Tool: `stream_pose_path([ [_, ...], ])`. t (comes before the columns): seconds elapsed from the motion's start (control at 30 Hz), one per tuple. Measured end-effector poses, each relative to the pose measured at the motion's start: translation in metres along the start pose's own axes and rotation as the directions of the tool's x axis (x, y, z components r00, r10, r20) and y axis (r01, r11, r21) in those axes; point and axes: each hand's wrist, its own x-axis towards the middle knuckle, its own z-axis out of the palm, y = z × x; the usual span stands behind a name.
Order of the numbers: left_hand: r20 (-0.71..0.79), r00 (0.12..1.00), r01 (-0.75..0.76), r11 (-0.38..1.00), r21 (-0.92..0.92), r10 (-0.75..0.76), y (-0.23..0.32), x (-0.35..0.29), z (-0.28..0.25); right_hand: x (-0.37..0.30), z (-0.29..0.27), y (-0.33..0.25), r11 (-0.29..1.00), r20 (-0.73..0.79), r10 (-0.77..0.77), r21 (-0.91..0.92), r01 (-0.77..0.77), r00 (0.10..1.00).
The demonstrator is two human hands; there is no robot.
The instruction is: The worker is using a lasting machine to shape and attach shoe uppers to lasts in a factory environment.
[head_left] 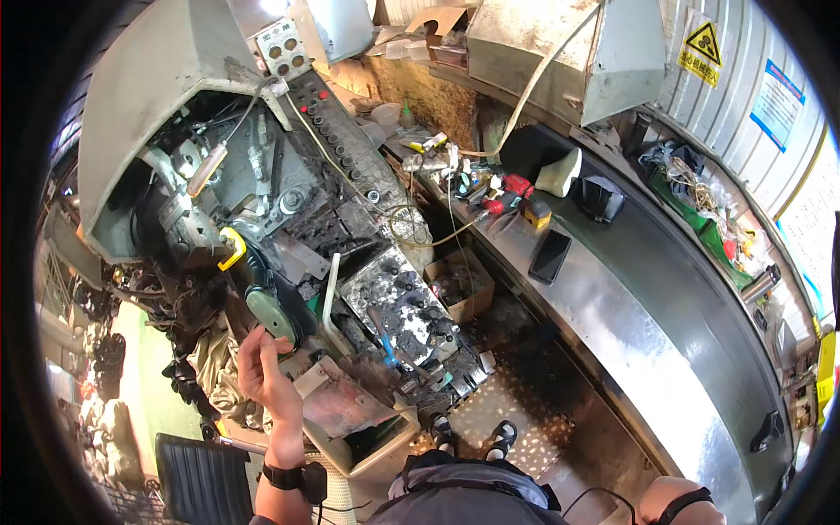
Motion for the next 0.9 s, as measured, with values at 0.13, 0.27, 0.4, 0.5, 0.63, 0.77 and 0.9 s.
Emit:
stream_pose_path([
  [0.13,-0.079,0.997,-0.014,0.998,0.059,0.019,0.024,-0.021,0.002,0.02,-0.033,0.006,0.977,0.012,0.141,0.163,-0.141,0.99],
  [0.27,0.022,1.0,-0.006,0.999,0.046,0.005,0.035,-0.04,0.012,0.019,-0.043,0.043,0.872,0.031,0.292,0.401,-0.28,0.956],
  [0.4,0.034,0.998,-0.053,0.998,0.041,0.052,0.045,-0.059,0.018,0.01,-0.043,0.074,0.712,0.085,0.442,0.572,-0.407,0.893],
  [0.5,-0.008,1.0,-0.014,0.992,0.122,0.015,0.054,-0.071,0.007,0.009,-0.045,0.086,0.608,0.135,0.53,0.627,-0.486,0.837],
  [0.63,-0.043,0.999,0.024,0.993,0.112,-0.019,0.055,-0.073,0.003,0.007,-0.045,0.092,0.521,0.174,0.614,0.643,-0.561,0.77],
  [0.77,-0.037,0.998,0.045,0.996,0.074,-0.042,0.043,-0.072,0.0,0.002,-0.036,0.093,0.454,0.197,0.688,0.635,-0.625,0.698],
  [0.9,-0.009,0.997,0.075,0.997,0.006,-0.075,0.034,-0.068,-0.005,-0.008,-0.024,0.1,0.372,0.215,0.754,0.639,-0.674,0.62],
])
